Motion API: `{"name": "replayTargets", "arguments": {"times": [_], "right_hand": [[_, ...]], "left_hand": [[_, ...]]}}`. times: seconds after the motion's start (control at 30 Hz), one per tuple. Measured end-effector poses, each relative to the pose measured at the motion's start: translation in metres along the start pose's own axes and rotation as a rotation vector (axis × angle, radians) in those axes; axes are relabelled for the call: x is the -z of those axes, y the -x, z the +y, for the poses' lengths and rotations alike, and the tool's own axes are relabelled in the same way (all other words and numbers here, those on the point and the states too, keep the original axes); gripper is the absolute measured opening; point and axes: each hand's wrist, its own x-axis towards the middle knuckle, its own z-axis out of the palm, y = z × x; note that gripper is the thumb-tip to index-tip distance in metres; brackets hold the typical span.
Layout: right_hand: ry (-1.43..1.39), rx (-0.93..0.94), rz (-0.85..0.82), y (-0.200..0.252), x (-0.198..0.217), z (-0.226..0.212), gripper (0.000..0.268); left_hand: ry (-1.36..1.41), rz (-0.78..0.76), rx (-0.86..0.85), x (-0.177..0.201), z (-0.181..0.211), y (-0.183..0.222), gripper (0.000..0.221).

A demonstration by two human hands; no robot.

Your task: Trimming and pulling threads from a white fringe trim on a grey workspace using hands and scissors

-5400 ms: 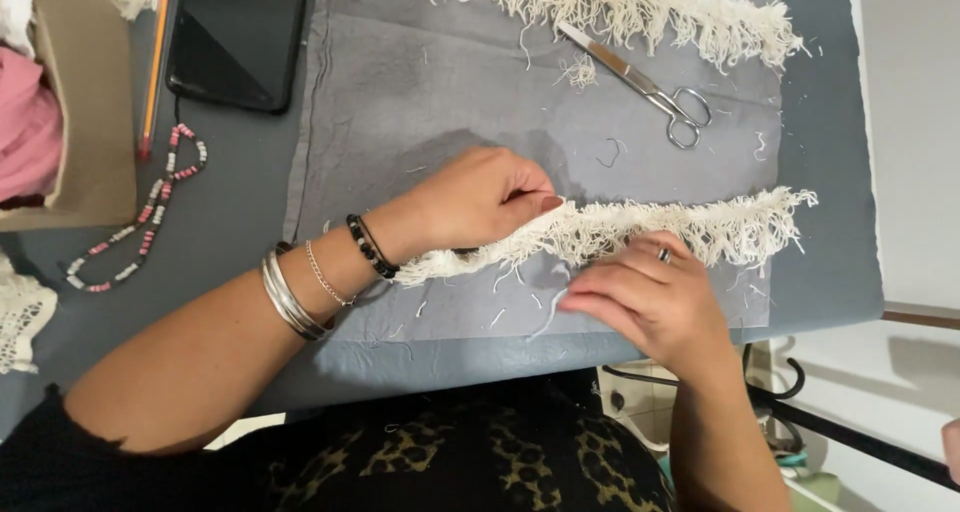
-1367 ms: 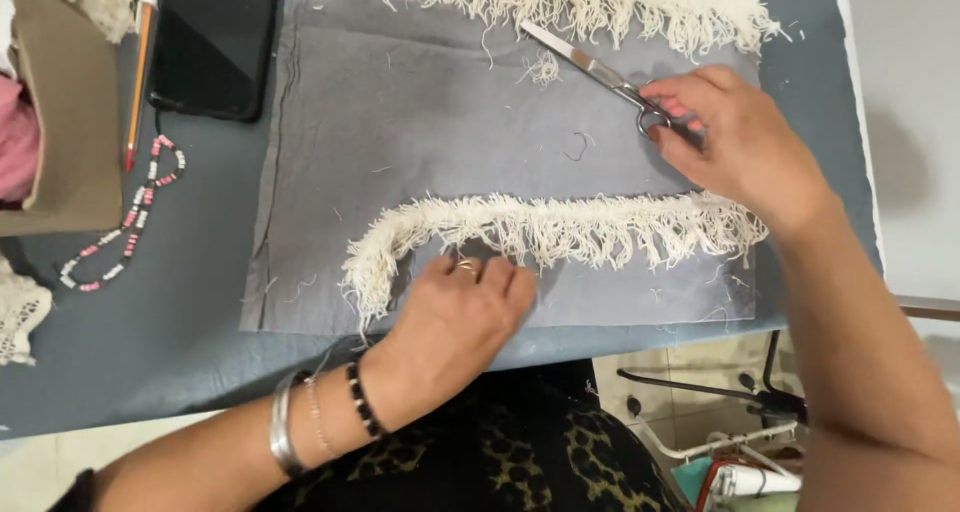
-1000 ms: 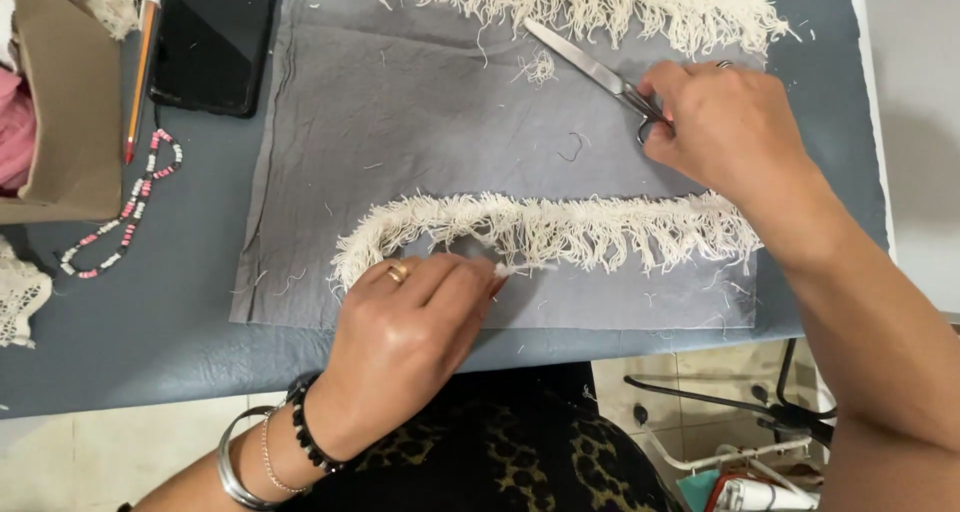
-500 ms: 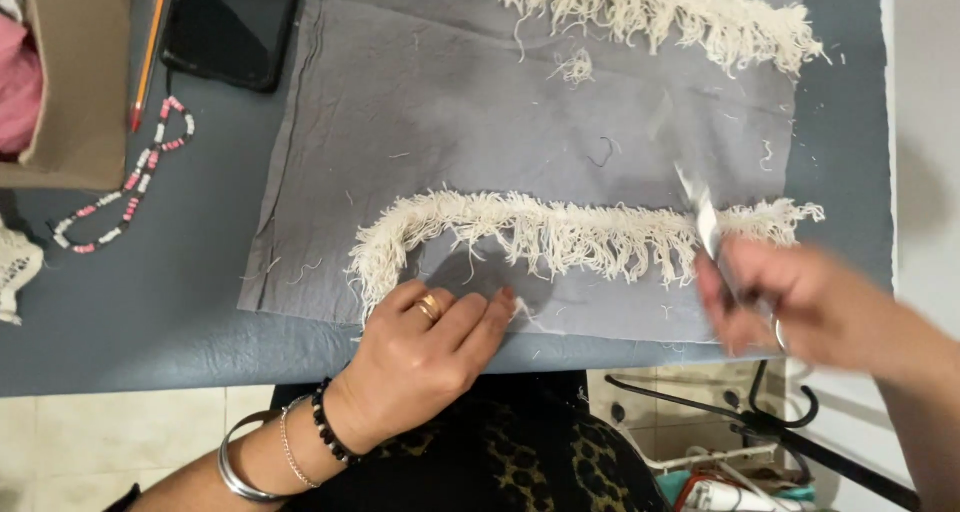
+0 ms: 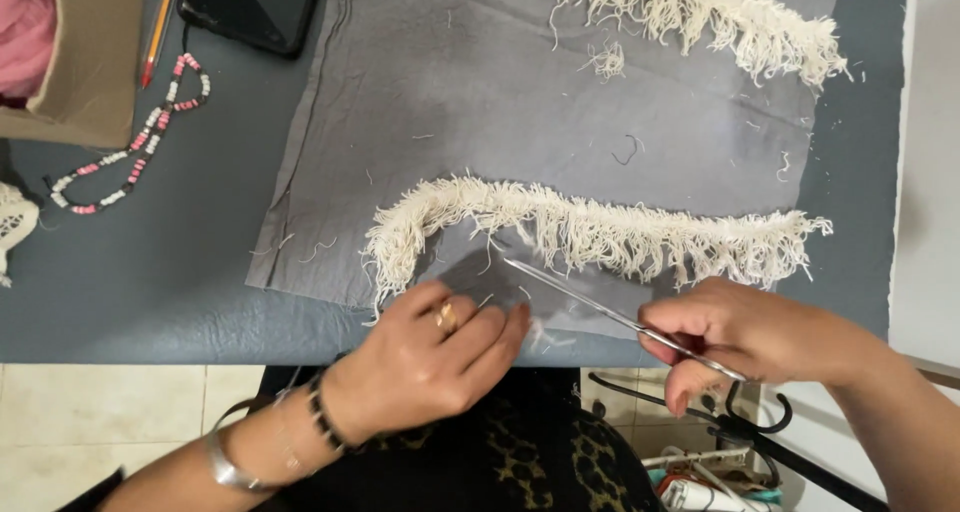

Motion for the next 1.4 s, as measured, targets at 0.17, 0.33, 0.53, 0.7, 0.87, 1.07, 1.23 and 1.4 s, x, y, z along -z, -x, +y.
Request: {"name": "replayTargets", "arguments": {"times": [0.17,0.33,0.53,0.7,0.87,1.07,1.23,1.4], "right_hand": [[0.041,0.030,0.015,0.038,0.006,-0.005,0.092],[0.128,-0.119,0.033,0.057,0.016,0.030,0.086],[0.037,-0.086,0.043,0.038,0.022,0.025,0.076],[-0.098,-0.113,-0.014,0.028,0.023,0.034,0.003],[-0.247,-0.198,-0.023,0.020,0.028,0.035,0.010],[-0.176,-0.177,0.007,0.019,0.031,0.035,0.012],[-0.130,-0.097,0.038,0.020,0.029,0.040,0.013],[-0.204,-0.139,0.046,0.019,0.031,0.035,0.014]], "left_hand": [[-0.231,-0.648,0.129,0.067,-0.012,0.020,0.019],[-0.178,-0.531,0.113,0.052,-0.010,-0.029,0.033],[-0.147,-0.303,0.087,-0.042,-0.012,-0.048,0.014],[-0.211,-0.321,0.083,-0.054,-0.017,-0.040,0.016],[-0.247,-0.309,0.087,-0.052,-0.017,-0.039,0.011],[-0.207,-0.335,0.114,-0.053,-0.020,-0.038,0.010],[-0.088,-0.374,0.231,-0.059,-0.022,-0.047,0.022],[-0.129,-0.352,0.280,-0.071,-0.025,-0.055,0.045]]}}
